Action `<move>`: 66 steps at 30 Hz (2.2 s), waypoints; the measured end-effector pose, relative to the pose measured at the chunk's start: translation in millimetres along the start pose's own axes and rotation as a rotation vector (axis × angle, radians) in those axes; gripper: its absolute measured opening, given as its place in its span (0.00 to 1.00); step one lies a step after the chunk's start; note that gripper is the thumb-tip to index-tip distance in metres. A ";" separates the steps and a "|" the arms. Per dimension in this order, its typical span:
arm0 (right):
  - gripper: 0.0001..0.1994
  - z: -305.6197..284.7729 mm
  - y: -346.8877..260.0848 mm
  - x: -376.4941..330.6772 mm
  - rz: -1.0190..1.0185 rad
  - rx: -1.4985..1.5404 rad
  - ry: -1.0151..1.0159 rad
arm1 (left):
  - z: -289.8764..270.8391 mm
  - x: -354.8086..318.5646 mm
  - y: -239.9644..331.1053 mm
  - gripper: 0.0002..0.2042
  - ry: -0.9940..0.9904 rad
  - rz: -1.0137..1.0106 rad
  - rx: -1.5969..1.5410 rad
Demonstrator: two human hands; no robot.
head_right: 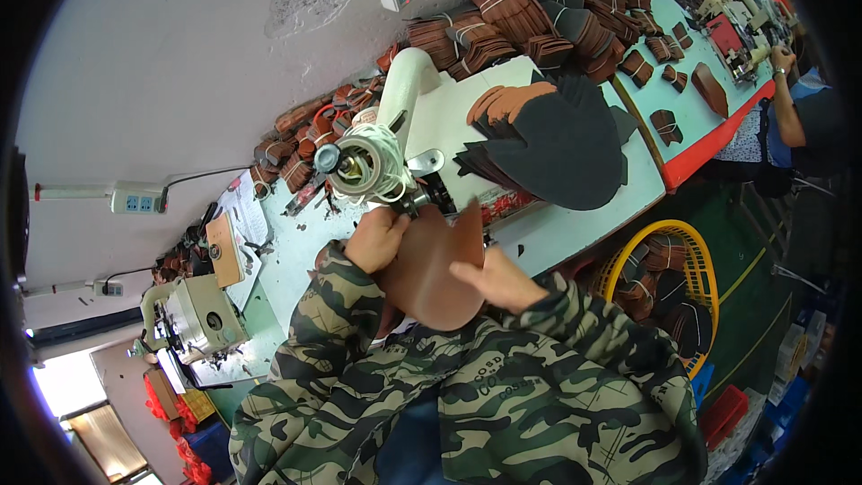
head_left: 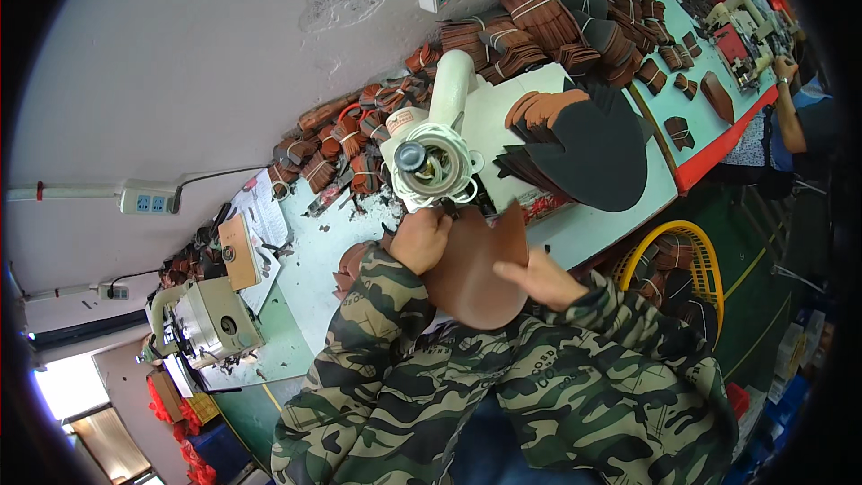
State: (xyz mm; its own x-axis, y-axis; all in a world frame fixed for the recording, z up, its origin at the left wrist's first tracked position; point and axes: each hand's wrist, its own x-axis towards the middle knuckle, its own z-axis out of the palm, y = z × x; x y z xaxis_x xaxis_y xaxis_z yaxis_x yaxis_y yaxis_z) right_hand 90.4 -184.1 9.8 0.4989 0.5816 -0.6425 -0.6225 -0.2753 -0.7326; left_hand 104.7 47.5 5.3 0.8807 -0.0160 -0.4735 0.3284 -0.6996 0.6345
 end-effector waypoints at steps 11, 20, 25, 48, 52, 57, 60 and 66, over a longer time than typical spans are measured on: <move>0.15 -75.8 -69.1 -68.4 -1.026 -0.586 0.988 | -30.9 -44.7 -126.7 0.14 -0.045 -0.089 0.803; 0.23 -37.7 -31.9 -35.2 -0.729 -0.805 0.521 | -6.8 -66.9 -124.5 0.13 0.287 -0.144 0.659; 0.25 -15.4 -10.1 -20.5 -0.470 -0.493 0.018 | -37.1 -72.1 -66.0 0.12 -0.357 0.421 0.149; 0.19 6.7 -5.6 -22.6 0.142 0.225 -0.176 | -4.9 8.2 -12.1 0.14 -0.136 0.049 -0.119; 0.14 -22.4 -41.0 -48.8 -0.261 0.018 0.136 | -23.4 -3.2 -53.6 0.11 0.008 -0.055 -0.430; 0.17 -76.3 -77.2 -71.7 -0.936 -0.746 0.937 | -32.2 -48.4 -145.5 0.18 -0.048 -0.222 0.778; 0.23 -102.3 -31.6 -45.9 -0.622 -1.131 0.899 | -18.6 -51.8 -134.4 0.20 -0.002 -0.204 0.621; 0.23 -48.2 -43.8 -36.5 -0.826 -0.938 0.815 | -4.4 -68.8 -141.9 0.22 0.252 -0.192 0.606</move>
State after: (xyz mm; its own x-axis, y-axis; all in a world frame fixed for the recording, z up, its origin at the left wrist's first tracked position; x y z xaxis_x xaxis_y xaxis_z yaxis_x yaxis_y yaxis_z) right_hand 128.5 -230.3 54.5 0.8964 0.3252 0.3012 0.4432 -0.6536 -0.6135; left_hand -1.0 151.0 -49.4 0.9027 0.2638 -0.3399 0.3022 -0.9510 0.0646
